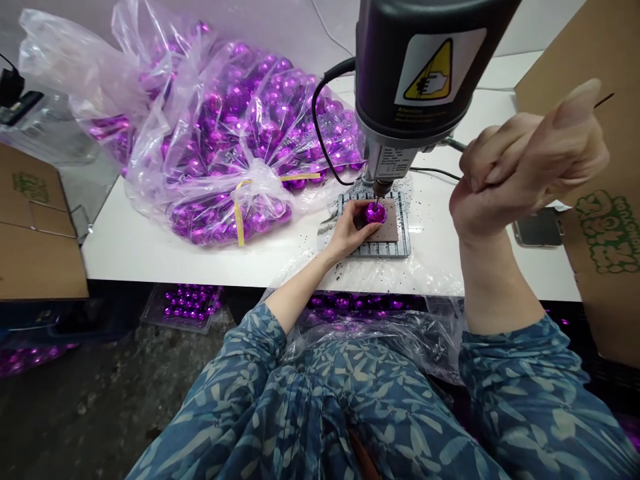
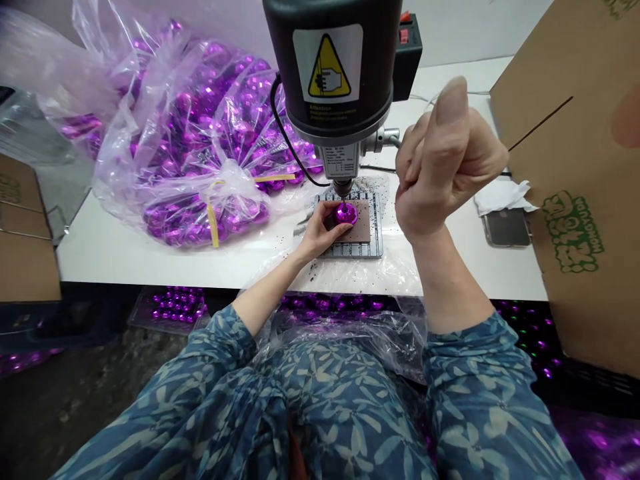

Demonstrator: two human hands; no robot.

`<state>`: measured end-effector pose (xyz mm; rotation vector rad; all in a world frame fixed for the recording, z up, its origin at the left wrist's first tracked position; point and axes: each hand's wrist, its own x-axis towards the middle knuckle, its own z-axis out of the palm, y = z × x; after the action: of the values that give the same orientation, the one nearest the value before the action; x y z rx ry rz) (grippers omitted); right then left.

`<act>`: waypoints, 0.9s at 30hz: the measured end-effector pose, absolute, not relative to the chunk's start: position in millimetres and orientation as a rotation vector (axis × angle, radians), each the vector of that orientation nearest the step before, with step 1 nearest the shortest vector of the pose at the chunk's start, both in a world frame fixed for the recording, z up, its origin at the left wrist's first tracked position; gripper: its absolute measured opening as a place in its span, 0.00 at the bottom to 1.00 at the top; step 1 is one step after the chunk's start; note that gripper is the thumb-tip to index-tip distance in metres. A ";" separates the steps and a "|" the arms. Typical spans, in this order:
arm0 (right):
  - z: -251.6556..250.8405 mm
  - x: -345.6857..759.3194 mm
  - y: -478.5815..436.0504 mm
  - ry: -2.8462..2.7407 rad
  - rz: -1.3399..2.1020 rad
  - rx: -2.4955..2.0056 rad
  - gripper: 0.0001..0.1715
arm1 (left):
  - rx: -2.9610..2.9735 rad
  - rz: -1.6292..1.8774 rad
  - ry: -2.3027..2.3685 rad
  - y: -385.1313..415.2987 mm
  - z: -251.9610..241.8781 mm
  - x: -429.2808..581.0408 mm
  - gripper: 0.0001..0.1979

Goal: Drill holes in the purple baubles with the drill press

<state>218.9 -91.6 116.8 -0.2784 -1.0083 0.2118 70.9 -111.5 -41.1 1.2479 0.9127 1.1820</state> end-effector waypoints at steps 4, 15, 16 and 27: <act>107.4 220.4 -85.9 -0.973 0.130 -0.260 0.50 | 1.259 1.177 0.901 -111.5 -42.2 69.9 0.26; 57.4 247.9 -57.3 -1.036 -0.032 -0.284 0.47 | 1.267 1.170 0.921 -107.0 -50.5 69.6 0.27; 53.9 249.5 -56.9 -1.055 -0.030 -0.285 0.46 | 1.283 1.174 0.921 -107.2 -50.9 69.3 0.27; 116.3 221.3 -89.1 -1.082 0.178 -0.303 0.46 | 1.318 1.223 0.937 -106.9 -51.1 72.8 0.24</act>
<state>221.3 -89.1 116.3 -0.3032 -1.0824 0.1779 72.8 -106.9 -51.1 1.3179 0.9366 1.2232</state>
